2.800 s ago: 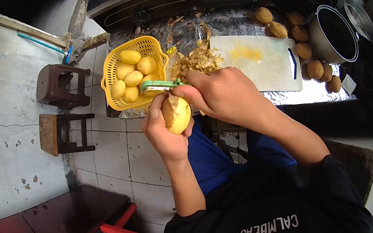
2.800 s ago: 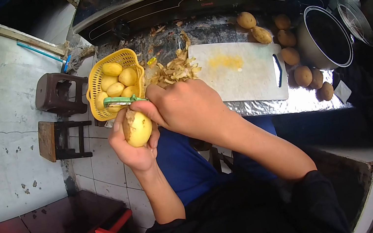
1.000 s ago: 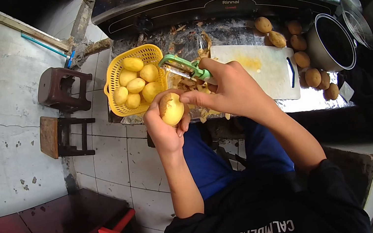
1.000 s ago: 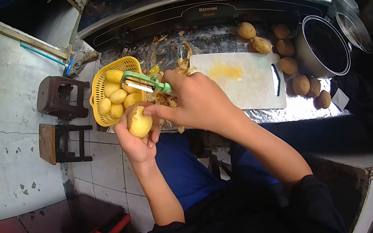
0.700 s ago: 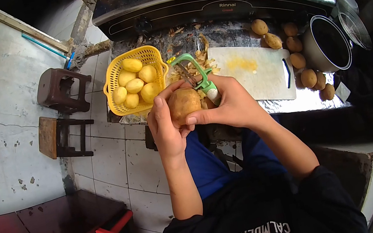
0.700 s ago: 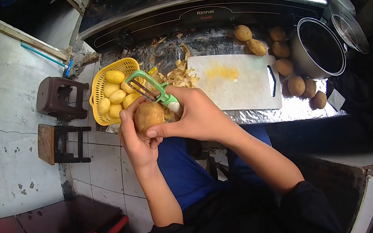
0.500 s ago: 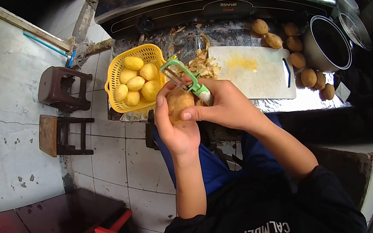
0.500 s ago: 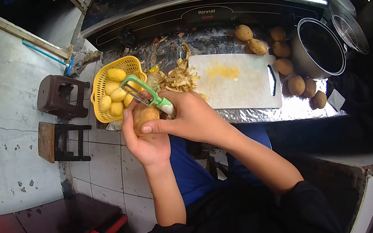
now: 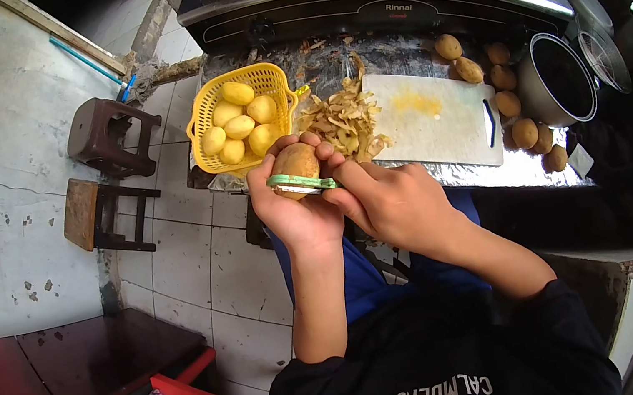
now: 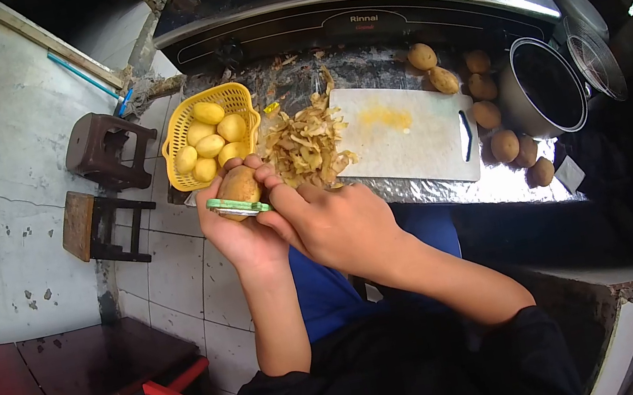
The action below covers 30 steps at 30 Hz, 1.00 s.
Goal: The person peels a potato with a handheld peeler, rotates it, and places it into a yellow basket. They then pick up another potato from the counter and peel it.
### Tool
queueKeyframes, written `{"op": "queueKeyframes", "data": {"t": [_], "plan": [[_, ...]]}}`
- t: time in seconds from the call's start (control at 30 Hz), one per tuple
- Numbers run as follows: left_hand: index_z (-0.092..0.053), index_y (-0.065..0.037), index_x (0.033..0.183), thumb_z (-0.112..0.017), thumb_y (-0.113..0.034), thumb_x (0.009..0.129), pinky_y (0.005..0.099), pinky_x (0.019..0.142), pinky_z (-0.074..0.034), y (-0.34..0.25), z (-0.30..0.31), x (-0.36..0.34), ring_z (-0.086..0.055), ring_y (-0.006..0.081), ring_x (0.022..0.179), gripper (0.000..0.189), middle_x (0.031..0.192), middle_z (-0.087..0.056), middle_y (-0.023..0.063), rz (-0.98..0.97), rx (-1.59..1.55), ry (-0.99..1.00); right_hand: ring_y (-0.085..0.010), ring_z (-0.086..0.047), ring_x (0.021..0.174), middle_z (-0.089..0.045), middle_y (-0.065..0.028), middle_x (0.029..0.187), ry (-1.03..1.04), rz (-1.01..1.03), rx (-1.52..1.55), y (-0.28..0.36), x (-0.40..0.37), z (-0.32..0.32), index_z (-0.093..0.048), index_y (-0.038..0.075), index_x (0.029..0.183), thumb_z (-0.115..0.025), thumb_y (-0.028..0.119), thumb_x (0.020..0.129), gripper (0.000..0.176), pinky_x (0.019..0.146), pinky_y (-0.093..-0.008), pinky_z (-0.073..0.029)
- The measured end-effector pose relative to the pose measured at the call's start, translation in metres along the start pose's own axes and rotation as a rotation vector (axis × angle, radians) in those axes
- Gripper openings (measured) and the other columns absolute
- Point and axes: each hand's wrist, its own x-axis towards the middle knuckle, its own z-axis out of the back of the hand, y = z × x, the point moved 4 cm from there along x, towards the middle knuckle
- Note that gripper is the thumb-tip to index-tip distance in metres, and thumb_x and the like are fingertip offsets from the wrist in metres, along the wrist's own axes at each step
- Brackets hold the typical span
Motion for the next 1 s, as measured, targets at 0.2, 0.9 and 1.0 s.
{"op": "queueKeyframes", "data": {"t": [0.2,0.9,1.0], "plan": [[-0.057,-0.001,0.098,-0.039,-0.028,0.089,0.0458,0.081,-0.054,-0.006,-0.003,-0.007,-0.063,0.0309,0.081,0.034,0.088,-0.061,0.0148,-0.164,0.173,-0.041,-0.0309,-0.060,0.050,-0.062,-0.0118,0.069,0.023,-0.094,0.051,0.005,0.006,0.001,-0.055,0.004,0.100,-0.060,0.028,0.096,0.025,0.044,-0.0396,-0.048],[-0.056,0.010,0.111,-0.037,-0.031,0.089,0.0458,0.099,-0.049,-0.023,-0.001,-0.023,-0.064,0.0376,0.100,0.051,0.107,-0.065,0.0265,-0.266,0.128,0.109,-0.0317,-0.061,0.047,-0.063,-0.0106,0.062,-0.033,-0.126,0.143,0.014,0.009,0.001,-0.057,0.006,0.097,-0.054,0.033,0.098,0.028,0.042,-0.0402,-0.049],[-0.059,0.011,0.109,-0.037,-0.030,0.089,0.0478,0.103,-0.045,-0.019,0.004,-0.019,-0.061,0.0403,0.109,0.051,0.110,-0.065,0.0271,-0.205,0.043,0.158,-0.0317,-0.061,0.048,-0.063,-0.0106,0.061,0.002,-0.151,0.105,0.012,0.010,0.001,-0.058,0.005,0.103,-0.053,0.033,0.099,0.029,0.043,-0.0405,-0.050]]}}
